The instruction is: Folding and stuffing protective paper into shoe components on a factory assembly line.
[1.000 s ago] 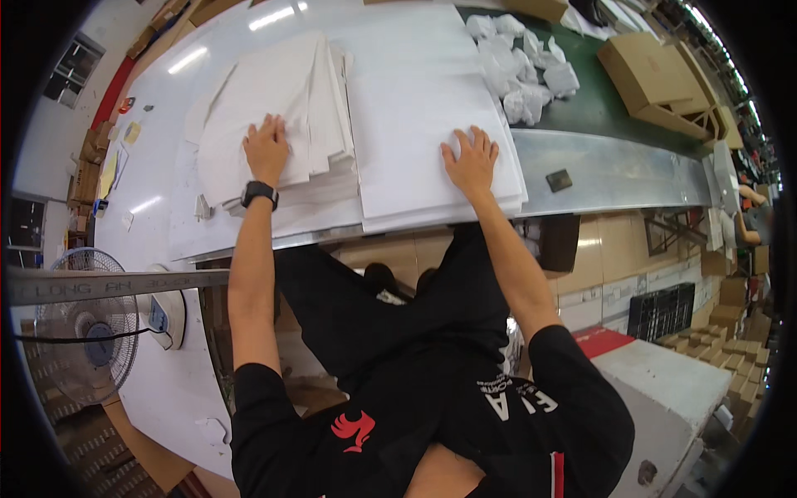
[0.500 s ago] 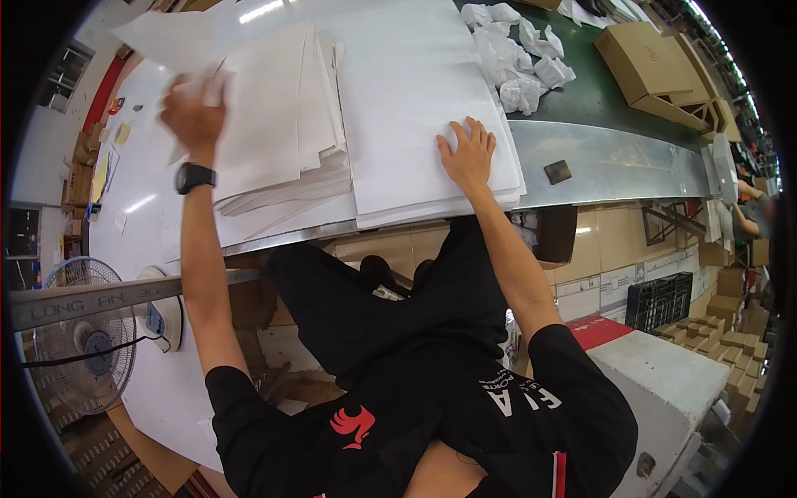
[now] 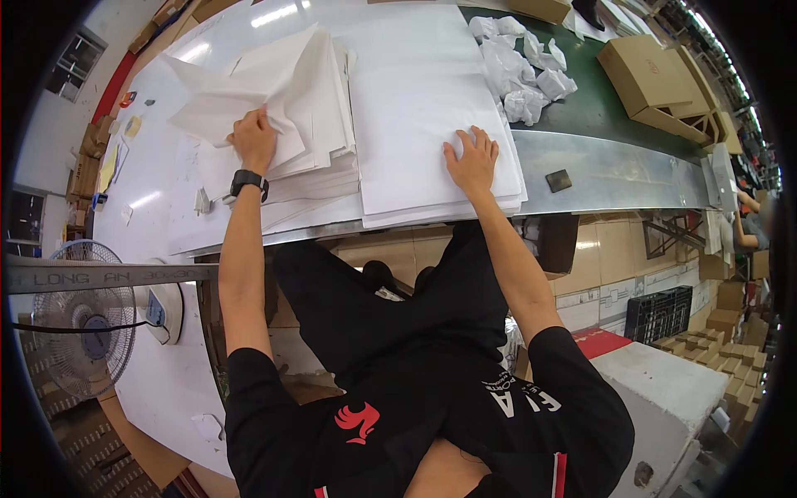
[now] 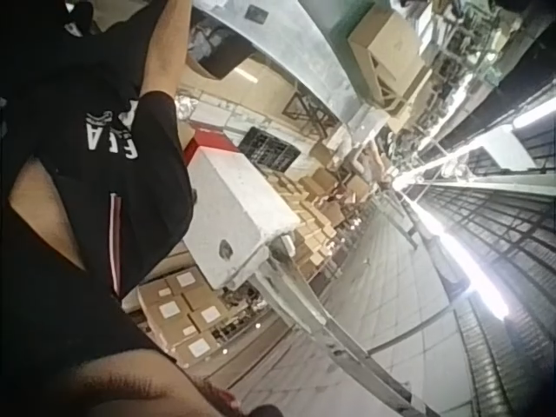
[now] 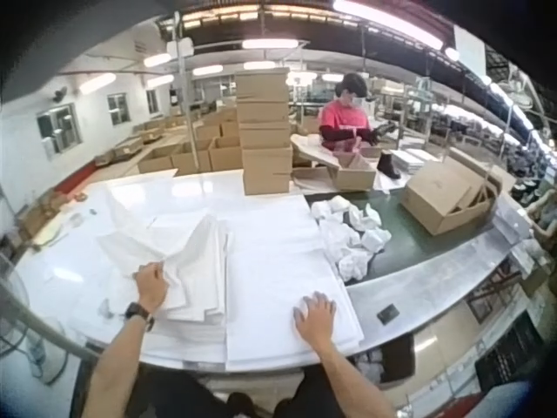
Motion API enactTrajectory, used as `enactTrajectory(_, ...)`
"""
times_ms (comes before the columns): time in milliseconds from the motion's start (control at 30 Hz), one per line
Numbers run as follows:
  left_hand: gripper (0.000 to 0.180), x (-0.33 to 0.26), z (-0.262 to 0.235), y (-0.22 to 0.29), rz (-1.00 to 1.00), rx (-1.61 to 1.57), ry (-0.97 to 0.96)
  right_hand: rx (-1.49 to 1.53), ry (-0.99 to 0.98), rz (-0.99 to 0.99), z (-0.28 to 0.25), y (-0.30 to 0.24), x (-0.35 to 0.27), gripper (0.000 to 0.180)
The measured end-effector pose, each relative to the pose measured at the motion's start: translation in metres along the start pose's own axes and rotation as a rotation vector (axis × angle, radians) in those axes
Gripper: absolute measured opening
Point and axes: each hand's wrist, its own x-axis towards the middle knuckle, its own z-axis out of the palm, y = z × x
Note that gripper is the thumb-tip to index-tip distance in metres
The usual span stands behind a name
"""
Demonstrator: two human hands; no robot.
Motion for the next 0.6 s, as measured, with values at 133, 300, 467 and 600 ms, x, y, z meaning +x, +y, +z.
enactTrajectory(133, 0.035, 0.014, -0.053, 0.035, 0.203, -0.017, 0.180, -0.020, -0.020, 0.009, 0.002, 0.003, 0.000, 0.048)
enactTrajectory(300, 0.027, 0.011, -0.122, 0.073, 0.377, 0.051, 0.036, -0.016, 0.007, -0.009, 0.000, 0.004, 0.002, 0.047)
enactTrajectory(467, 0.019, -0.023, -0.098, 0.066, 0.581, 0.255, 0.046, -0.016, 0.007, -0.015, 0.003, 0.003, 0.001, 0.047)
enactTrajectory(600, 0.026, -0.064, -0.056, 0.053, 0.579, 0.133, 0.001, -0.026, 0.000, -0.006, 0.004, 0.002, 0.003, 0.048)
